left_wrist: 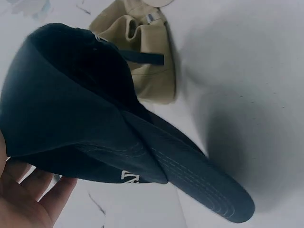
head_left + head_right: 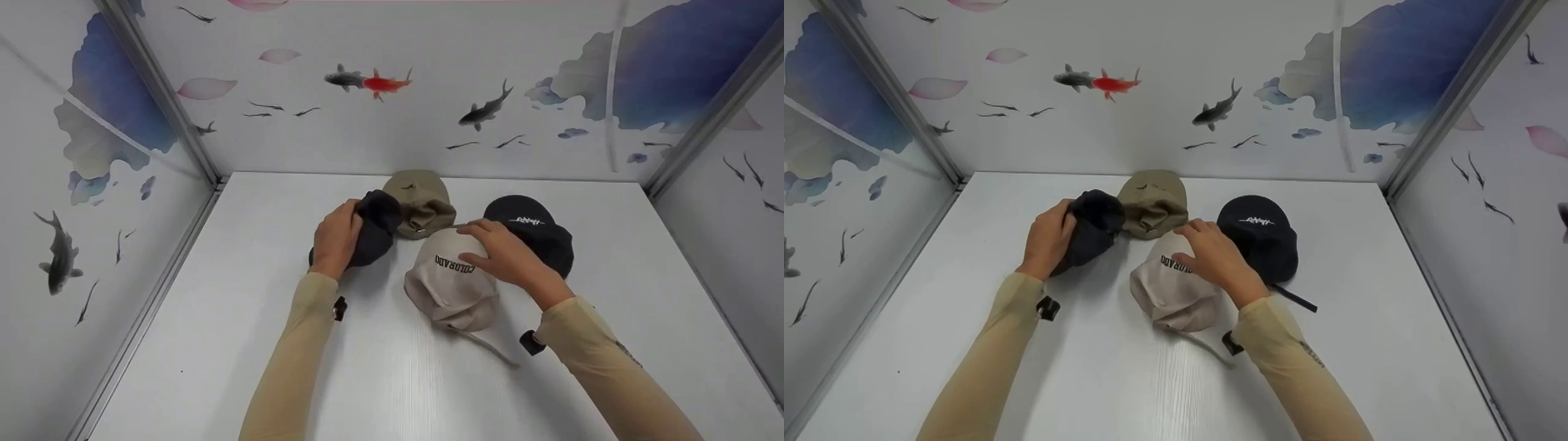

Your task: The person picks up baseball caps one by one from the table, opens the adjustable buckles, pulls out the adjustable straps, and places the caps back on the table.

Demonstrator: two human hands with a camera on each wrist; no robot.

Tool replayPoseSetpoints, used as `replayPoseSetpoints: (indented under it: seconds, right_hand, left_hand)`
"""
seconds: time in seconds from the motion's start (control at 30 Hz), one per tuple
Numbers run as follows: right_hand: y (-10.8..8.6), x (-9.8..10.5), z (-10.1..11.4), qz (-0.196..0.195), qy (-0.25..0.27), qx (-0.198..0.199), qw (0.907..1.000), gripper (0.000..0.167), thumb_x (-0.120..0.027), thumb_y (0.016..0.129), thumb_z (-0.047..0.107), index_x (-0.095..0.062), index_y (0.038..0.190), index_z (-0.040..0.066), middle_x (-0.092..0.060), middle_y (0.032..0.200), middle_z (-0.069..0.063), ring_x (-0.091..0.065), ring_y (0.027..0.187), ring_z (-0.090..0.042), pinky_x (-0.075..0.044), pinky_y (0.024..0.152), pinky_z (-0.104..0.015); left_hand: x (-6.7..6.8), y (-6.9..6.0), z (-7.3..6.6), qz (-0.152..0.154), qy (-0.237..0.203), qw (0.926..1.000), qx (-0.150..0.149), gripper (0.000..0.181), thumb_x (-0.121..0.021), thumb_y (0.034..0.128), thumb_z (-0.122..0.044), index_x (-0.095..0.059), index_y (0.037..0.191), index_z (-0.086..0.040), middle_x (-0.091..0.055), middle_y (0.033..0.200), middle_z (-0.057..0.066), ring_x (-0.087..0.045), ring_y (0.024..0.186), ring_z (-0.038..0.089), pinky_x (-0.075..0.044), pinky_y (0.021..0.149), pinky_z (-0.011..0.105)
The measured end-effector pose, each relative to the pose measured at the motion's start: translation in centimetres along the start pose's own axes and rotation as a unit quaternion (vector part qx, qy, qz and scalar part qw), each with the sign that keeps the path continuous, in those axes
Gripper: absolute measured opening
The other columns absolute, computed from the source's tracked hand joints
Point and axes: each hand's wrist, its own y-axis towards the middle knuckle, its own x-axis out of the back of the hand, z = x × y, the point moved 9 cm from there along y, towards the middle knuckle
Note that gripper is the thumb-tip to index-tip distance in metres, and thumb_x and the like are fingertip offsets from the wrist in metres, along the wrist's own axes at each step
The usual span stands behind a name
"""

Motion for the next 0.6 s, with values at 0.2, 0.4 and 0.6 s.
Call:
replayPoseSetpoints:
  seconds: [0.2, 0.4, 0.6]
  right_hand:
    - [-0.1, 0.6, 1.5, -0.021, 0.001, 0.016, 0.9996, 0.052, -0.068, 0.095, 0.028, -0.053, 0.141, 0.01, -0.05, 0.145, -0.017, -0.047, 0.135, -0.038, -0.043, 0.11, -0.054]
    - [-0.2, 1.3, 3.6, -0.056, 0.012, 0.051, 0.9971, 0.053, -0.068, 0.096, 0.026, -0.049, 0.145, 0.019, -0.043, 0.151, -0.015, -0.043, 0.138, -0.036, -0.046, 0.106, -0.054]
    - [-0.1, 2.2, 5.6, -0.102, 0.013, 0.095, 0.9902, 0.055, -0.068, 0.096, 0.023, -0.047, 0.147, 0.027, -0.041, 0.153, -0.013, -0.045, 0.137, -0.033, -0.049, 0.103, -0.05]
  left_hand:
    - [1.5, -0.2, -0.6, -0.012, -0.03, 0.9995, -0.001, 0.029, -0.044, 0.1029, -0.016, -0.064, 0.123, -0.009, -0.072, 0.116, 0.011, -0.069, 0.106, 0.029, -0.055, 0.092, 0.043]
    - [2.7, -0.7, -1.8, -0.016, -0.055, 0.9982, -0.018, 0.028, -0.044, 0.1026, -0.015, -0.066, 0.118, -0.008, -0.073, 0.11, 0.012, -0.069, 0.097, 0.029, -0.055, 0.086, 0.044]
    - [3.9, -1.2, -4.3, -0.015, -0.092, 0.9937, -0.061, 0.028, -0.043, 0.1022, -0.012, -0.066, 0.115, -0.006, -0.073, 0.105, 0.013, -0.064, 0.086, 0.026, -0.053, 0.081, 0.04]
